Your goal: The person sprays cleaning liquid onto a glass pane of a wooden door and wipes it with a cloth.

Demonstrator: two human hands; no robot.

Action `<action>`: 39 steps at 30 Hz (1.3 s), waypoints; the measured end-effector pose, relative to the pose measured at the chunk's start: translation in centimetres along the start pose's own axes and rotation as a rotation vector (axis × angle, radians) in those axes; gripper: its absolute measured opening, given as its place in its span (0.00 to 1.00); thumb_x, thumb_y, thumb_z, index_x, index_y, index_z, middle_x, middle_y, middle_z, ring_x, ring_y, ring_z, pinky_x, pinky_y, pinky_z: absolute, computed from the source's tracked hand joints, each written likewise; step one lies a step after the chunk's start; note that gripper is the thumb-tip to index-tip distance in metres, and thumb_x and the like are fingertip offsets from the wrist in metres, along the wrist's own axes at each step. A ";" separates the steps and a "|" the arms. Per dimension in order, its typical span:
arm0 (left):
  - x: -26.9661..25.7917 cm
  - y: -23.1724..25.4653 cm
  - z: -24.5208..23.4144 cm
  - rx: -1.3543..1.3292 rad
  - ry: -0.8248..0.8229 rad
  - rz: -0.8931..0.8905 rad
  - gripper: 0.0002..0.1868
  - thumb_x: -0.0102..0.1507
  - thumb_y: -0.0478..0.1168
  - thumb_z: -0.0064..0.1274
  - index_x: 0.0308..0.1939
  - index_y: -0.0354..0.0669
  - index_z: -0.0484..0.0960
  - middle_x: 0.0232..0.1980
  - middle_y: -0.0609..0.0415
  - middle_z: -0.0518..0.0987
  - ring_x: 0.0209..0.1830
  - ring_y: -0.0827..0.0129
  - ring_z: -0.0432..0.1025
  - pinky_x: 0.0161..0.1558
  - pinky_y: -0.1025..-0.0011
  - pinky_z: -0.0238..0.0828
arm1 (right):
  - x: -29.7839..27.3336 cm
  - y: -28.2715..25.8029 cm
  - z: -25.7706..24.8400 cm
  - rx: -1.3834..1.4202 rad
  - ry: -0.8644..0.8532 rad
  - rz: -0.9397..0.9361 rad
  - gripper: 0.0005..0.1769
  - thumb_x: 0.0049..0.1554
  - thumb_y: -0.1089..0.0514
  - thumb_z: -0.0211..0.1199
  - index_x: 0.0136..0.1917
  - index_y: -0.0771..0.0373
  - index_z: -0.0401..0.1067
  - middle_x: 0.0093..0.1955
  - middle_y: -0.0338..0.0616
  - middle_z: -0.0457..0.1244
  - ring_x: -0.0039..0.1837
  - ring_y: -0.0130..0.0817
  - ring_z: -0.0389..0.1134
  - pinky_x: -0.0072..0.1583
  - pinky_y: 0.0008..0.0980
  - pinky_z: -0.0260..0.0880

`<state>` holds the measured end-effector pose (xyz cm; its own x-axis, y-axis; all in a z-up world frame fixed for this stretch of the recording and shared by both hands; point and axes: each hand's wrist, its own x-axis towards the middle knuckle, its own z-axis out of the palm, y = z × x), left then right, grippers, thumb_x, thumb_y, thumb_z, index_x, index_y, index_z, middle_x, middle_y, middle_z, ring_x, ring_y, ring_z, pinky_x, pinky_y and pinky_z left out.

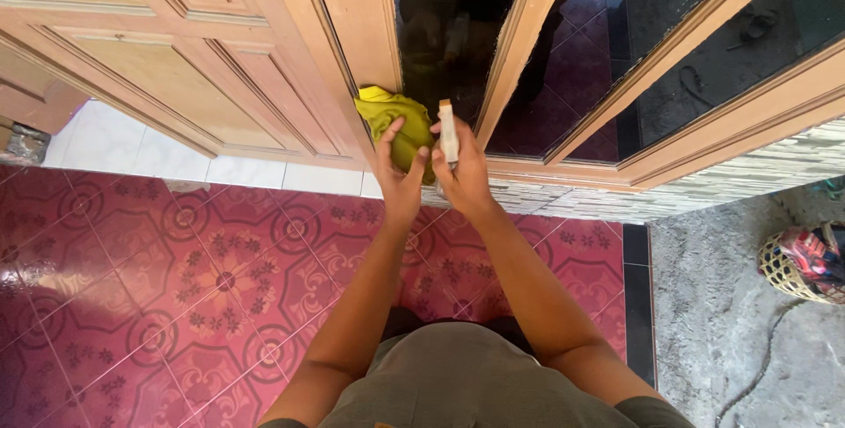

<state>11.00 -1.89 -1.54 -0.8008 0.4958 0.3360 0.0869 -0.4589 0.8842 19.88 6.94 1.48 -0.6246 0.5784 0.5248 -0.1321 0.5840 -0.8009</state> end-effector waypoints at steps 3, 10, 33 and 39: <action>0.1 -0.9 -0.4 0.205 0.177 0.098 0.25 0.64 0.28 0.61 0.63 0.39 0.69 0.60 0.47 0.69 0.63 0.63 0.66 0.67 0.66 0.64 | 0.5 0.3 -0.1 0.235 0.093 0.103 0.22 0.60 0.68 0.55 0.67 0.67 0.63 0.55 0.45 0.65 0.46 0.26 0.64 0.49 0.27 0.67; -0.6 -1.3 -2.2 -0.034 0.251 -0.028 0.32 0.63 0.28 0.51 0.70 0.44 0.58 0.66 0.50 0.64 0.65 0.65 0.63 0.66 0.67 0.62 | -0.1 -0.2 -0.8 -0.030 0.251 0.044 0.03 0.59 0.64 0.62 0.44 0.67 0.71 0.32 0.38 0.62 0.34 0.22 0.61 0.38 0.27 0.63; 9.0 0.5 2.6 0.777 -0.229 1.072 0.18 0.60 0.31 0.63 0.53 0.51 0.88 0.58 0.55 0.79 0.60 0.61 0.73 0.57 0.62 0.64 | 1.3 -0.1 -6.4 -0.202 0.237 -0.235 0.03 0.62 0.65 0.62 0.48 0.69 0.73 0.53 0.51 0.65 0.51 0.40 0.68 0.53 0.35 0.69; 6.0 -4.1 -0.3 0.814 -0.382 0.873 0.19 0.56 0.28 0.58 0.50 0.48 0.88 0.58 0.53 0.81 0.62 0.60 0.73 0.60 0.59 0.65 | 1.5 0.3 -6.5 -0.087 0.191 -0.075 0.07 0.61 0.62 0.61 0.47 0.70 0.75 0.63 0.54 0.62 0.52 0.41 0.68 0.54 0.36 0.69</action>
<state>5.63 2.80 -3.26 -0.0809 0.5002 0.8621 0.9509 -0.2206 0.2172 23.89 11.66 3.84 -0.4572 0.6244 0.6334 -0.1004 0.6714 -0.7343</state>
